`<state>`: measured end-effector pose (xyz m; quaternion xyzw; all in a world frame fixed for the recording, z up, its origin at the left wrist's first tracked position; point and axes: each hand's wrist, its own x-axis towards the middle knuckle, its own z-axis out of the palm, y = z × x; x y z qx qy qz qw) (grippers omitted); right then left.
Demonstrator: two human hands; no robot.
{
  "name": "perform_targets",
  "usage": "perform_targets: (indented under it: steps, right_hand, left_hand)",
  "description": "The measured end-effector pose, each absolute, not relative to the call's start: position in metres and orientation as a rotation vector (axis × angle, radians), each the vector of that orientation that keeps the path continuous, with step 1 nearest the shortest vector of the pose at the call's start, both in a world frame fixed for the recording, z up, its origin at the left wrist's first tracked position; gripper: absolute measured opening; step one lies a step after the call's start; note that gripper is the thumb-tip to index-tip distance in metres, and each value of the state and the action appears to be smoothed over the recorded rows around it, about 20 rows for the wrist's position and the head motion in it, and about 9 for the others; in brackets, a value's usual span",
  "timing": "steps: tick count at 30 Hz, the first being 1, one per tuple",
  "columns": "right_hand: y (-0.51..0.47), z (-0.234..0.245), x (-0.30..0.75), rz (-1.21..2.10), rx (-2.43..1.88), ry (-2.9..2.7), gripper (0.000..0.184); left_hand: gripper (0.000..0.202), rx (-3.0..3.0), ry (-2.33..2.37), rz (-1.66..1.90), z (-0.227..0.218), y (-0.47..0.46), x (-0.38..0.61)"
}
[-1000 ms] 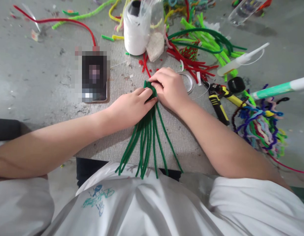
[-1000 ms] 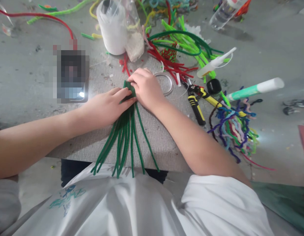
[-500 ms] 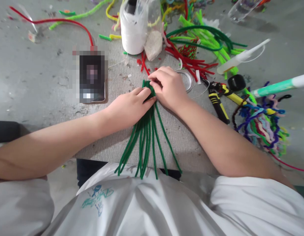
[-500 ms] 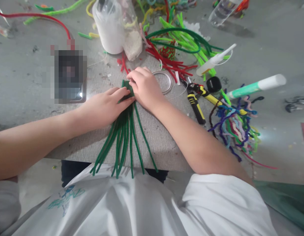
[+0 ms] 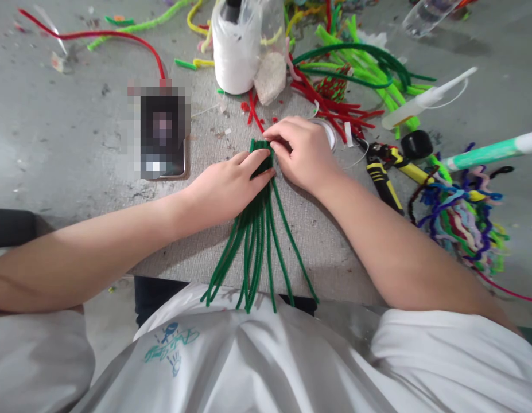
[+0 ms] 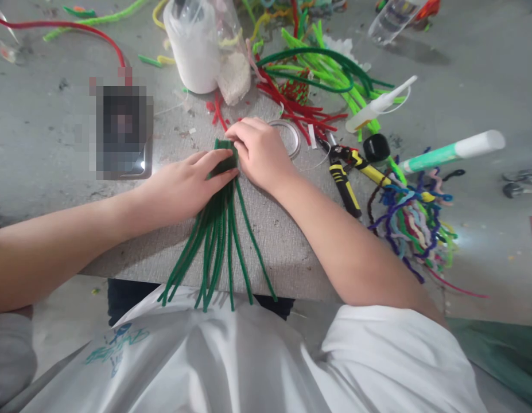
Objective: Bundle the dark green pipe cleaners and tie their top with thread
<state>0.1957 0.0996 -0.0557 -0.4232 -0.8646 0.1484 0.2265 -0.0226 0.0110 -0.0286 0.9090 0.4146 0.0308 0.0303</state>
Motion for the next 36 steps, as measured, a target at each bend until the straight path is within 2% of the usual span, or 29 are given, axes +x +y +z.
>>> perform_targets:
  steps: [5, 16, 27, 36]
  right_hand:
    - [0.098, -0.058, 0.195, 0.4, -1.185, -2.365, 0.03]
    - [0.101, -0.06, 0.199, 0.405, -1.146, -2.385, 0.018]
    - [0.1, -0.061, 0.2, 0.384, -1.141, -2.386, 0.024]
    - [0.1, -0.06, 0.204, 0.401, -1.106, -2.41, 0.02]
  left_hand:
    - [0.053, 2.833, 1.234, 0.073, -0.029, 0.011, -0.025]
    - [0.054, 2.821, 1.219, 0.078, -0.029, 0.013, -0.028]
    - [0.05, 2.902, 1.233, 0.131, -0.036, 0.013, -0.026]
    - [0.05, 2.923, 1.253, 0.167, -0.04, 0.013, -0.025]
